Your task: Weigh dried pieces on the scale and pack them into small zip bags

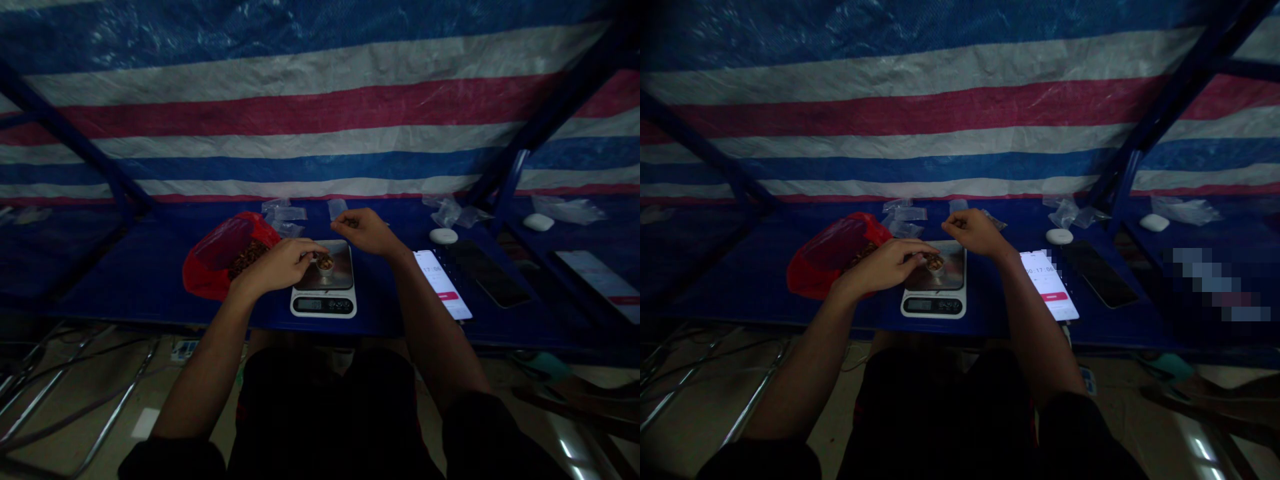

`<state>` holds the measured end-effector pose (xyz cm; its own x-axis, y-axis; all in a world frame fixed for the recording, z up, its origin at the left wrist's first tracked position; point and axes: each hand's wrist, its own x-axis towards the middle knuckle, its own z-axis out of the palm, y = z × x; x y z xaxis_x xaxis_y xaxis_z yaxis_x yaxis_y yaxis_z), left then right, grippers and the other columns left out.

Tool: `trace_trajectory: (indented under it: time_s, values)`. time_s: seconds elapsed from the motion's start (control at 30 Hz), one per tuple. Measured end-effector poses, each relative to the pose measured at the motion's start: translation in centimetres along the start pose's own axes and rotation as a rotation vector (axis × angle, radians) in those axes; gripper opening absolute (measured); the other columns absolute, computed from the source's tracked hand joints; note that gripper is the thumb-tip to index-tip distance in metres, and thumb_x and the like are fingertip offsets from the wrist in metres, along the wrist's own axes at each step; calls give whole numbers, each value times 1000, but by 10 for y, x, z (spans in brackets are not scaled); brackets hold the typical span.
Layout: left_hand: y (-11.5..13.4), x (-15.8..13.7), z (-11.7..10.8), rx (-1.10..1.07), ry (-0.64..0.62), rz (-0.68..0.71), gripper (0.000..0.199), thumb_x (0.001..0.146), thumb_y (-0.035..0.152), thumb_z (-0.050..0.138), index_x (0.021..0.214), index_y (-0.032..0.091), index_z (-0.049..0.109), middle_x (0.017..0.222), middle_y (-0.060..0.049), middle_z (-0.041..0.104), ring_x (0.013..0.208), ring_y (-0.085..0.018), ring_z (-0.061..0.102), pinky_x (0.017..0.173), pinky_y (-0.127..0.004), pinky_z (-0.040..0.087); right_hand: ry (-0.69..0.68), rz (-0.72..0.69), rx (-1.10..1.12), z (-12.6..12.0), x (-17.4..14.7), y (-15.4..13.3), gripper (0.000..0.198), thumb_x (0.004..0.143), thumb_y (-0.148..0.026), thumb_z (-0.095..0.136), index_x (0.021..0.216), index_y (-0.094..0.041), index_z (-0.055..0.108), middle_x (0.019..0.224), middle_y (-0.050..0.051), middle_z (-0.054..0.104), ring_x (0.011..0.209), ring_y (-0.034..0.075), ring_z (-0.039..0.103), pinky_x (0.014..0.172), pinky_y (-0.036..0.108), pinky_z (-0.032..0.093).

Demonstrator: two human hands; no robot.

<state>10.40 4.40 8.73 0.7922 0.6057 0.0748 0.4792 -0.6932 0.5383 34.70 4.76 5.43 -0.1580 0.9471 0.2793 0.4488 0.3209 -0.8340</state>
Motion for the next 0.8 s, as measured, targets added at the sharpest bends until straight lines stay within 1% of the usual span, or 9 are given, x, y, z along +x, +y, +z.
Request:
trace_trajectory:
  time_s: [0.23, 0.43, 0.57, 0.63, 0.7, 0.73, 0.8]
  values:
    - [-4, 2, 4, -67, 15, -9, 43, 99, 10, 45, 122, 23, 79, 121, -5, 81, 115, -22, 75, 106, -40, 57, 4, 0, 3, 1, 0, 1, 37, 90, -53, 67, 78, -18, 71, 68, 0, 64, 63, 14, 52, 59, 29, 36]
    - [-10, 5, 7, -71, 6, 3, 42, 99, 10, 44, 121, 20, 79, 124, -5, 81, 117, -21, 74, 107, -37, 55, 9, -2, 4, 0, 0, 0, 36, 89, -51, 65, 78, -18, 72, 69, 1, 65, 63, 14, 54, 61, 29, 38]
    - [-9, 3, 8, -113, 33, -17, 42, 100, 12, 45, 124, 21, 77, 125, -7, 80, 117, -22, 74, 107, -39, 57, 23, 6, -11, -1, 0, -2, 35, 90, -50, 65, 78, -17, 72, 69, 1, 65, 64, 15, 54, 61, 29, 37]
    - [-8, 2, 7, -164, 59, -46, 44, 100, 12, 44, 130, 20, 75, 124, -7, 80, 115, -22, 75, 105, -39, 58, 64, 13, -34, -2, 0, -1, 33, 90, -46, 65, 78, -17, 72, 70, 2, 66, 65, 16, 55, 62, 30, 38]
    - [-9, 1, 2, -185, 87, -68, 45, 100, 12, 43, 132, 19, 74, 123, -8, 81, 113, -22, 76, 103, -40, 60, 138, 11, -75, -3, 2, 2, 29, 91, -41, 64, 80, -16, 73, 73, 4, 69, 67, 17, 58, 64, 30, 40]
    - [-11, 2, -1, -164, 104, -72, 45, 99, 13, 43, 131, 19, 74, 123, -9, 80, 114, -23, 76, 104, -40, 59, 178, 8, -100, -3, 2, 4, 28, 92, -40, 63, 81, -16, 73, 74, 4, 70, 68, 18, 59, 65, 31, 40]
    - [-19, 7, -11, -59, 131, -66, 46, 98, 12, 43, 130, 18, 75, 129, -10, 78, 120, -24, 73, 110, -43, 57, 258, 6, -143, -4, 4, 7, 26, 93, -37, 62, 87, -16, 75, 78, 6, 72, 70, 19, 61, 68, 32, 42]
